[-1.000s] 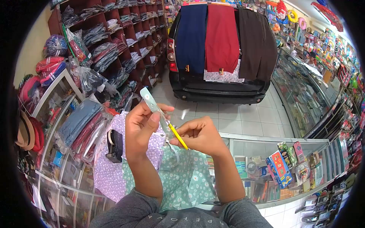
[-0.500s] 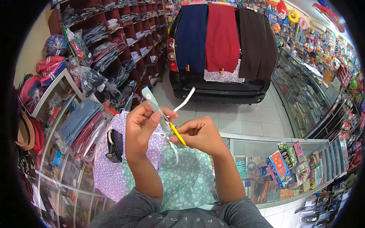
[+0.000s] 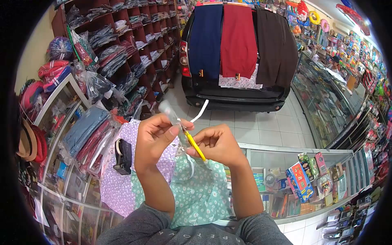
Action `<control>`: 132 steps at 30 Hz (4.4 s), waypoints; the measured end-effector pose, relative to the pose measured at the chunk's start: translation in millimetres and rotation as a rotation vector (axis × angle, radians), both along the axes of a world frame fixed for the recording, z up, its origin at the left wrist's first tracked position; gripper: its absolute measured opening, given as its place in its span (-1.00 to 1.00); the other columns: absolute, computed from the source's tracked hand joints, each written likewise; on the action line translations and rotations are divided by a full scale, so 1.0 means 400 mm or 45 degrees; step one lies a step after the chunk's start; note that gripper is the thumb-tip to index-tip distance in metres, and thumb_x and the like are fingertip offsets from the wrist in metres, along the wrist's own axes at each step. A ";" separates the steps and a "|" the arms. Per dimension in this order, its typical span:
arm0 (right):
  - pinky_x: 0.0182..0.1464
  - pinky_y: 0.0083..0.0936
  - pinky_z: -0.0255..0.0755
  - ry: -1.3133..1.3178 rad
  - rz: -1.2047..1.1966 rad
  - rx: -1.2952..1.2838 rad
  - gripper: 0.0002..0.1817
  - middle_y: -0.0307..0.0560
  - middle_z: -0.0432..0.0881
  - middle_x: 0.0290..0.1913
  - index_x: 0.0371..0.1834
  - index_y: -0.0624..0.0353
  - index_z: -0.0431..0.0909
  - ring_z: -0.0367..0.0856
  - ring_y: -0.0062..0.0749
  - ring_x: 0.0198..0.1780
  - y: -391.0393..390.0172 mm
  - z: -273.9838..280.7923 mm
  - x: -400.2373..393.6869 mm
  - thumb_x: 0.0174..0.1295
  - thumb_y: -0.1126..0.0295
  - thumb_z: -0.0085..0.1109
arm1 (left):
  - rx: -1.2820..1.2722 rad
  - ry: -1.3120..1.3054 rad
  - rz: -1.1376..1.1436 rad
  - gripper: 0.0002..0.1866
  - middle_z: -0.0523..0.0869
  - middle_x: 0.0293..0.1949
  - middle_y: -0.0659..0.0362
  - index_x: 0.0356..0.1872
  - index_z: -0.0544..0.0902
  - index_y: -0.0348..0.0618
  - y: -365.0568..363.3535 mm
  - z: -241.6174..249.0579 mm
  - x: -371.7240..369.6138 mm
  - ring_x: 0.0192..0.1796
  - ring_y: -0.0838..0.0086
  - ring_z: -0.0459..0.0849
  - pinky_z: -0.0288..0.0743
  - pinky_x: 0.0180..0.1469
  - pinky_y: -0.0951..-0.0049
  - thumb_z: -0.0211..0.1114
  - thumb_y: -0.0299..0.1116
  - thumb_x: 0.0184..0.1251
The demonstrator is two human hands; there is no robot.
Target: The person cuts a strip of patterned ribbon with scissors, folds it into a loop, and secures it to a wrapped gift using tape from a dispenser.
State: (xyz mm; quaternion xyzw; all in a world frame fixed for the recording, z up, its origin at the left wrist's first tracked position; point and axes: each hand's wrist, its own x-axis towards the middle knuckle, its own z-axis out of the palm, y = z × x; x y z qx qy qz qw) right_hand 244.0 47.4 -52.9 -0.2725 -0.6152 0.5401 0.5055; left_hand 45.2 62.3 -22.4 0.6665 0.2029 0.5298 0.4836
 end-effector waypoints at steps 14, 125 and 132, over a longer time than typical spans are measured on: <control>-0.31 -0.75 0.43 -0.005 0.225 -0.071 -0.72 -0.15 0.72 -0.32 -0.24 0.41 0.68 0.61 -0.69 -0.33 0.008 -0.007 0.021 0.02 0.51 0.53 | -0.056 -0.331 -0.018 -0.78 0.65 0.11 -0.21 -0.12 0.66 -0.44 0.014 0.005 -0.003 0.23 0.14 0.61 0.40 0.32 0.18 0.22 -0.49 0.30; 0.02 -0.47 0.65 0.533 -0.361 -0.033 -0.57 0.08 0.58 0.02 -0.02 0.43 0.52 0.69 -0.33 -0.04 -0.027 0.016 -0.081 0.02 0.69 0.44 | 0.203 -0.176 0.112 -0.89 0.60 0.15 -0.28 -0.26 0.62 -0.41 0.011 -0.004 0.038 0.13 0.28 0.66 0.48 0.22 0.34 0.31 -0.54 0.28; -0.02 -0.48 0.68 0.535 -0.382 0.022 -0.58 0.09 0.57 0.02 -0.03 0.46 0.51 0.70 -0.36 -0.08 -0.018 0.020 -0.066 0.01 0.73 0.41 | -0.025 -0.431 0.192 -0.61 0.60 0.12 -0.30 0.02 0.52 -0.51 0.095 -0.021 0.037 0.19 0.05 0.63 0.48 0.27 0.15 0.05 -0.27 0.50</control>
